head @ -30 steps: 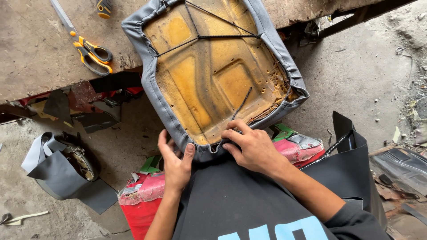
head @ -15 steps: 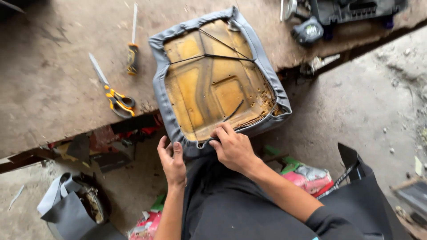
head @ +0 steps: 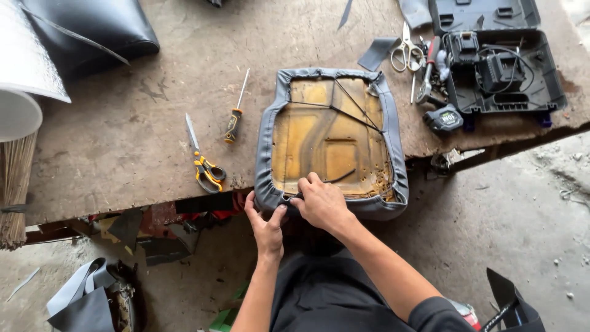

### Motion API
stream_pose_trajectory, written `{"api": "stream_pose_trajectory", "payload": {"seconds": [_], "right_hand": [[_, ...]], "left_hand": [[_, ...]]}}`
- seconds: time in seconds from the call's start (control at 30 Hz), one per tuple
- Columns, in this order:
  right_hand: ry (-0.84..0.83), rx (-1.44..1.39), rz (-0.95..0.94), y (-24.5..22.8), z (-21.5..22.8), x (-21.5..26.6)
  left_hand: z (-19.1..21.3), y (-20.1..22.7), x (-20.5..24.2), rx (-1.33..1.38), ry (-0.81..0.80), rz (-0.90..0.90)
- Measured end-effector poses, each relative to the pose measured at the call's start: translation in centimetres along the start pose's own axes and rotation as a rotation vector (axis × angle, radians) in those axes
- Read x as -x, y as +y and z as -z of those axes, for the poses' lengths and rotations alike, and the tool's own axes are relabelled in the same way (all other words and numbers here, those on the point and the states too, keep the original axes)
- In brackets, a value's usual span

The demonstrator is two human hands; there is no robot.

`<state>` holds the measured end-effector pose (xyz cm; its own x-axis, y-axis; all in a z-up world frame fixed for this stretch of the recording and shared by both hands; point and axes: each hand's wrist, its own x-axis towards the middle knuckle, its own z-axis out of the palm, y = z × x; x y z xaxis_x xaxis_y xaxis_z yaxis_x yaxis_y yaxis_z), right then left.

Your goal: Trimming excess vinyl fabric from the edges of a reupholstered seat using scissors at a workbench.

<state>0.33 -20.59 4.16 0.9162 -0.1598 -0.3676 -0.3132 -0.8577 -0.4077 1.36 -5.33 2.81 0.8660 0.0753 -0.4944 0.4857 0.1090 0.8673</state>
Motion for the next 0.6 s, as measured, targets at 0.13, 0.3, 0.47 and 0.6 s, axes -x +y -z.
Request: {"api": "stream_pose_trajectory", "payload": {"seconds": [0.13, 0.3, 0.47, 0.6], "right_hand": [[0.009, 0.015, 0.023, -1.0, 1.5, -1.8], [0.127, -0.096, 0.011, -1.3, 1.2, -3.1], [0.169, -0.113, 0.024, -0.7, 0.0, -3.8], [0.308, -0.165, 0.143, -1.3, 0.1, -2.2]], "left_hand": [[-1.4, 0.2, -2.6, 0.013, 0.066, 0.027], [-2.3, 3.7, -3.0, 0.100, 0.032, 0.078], [-2.1, -1.6, -8.0, 0.082, 0.080, 0.067], [-1.2, -1.6, -8.3, 0.025, 0.008, 0.063]]}}
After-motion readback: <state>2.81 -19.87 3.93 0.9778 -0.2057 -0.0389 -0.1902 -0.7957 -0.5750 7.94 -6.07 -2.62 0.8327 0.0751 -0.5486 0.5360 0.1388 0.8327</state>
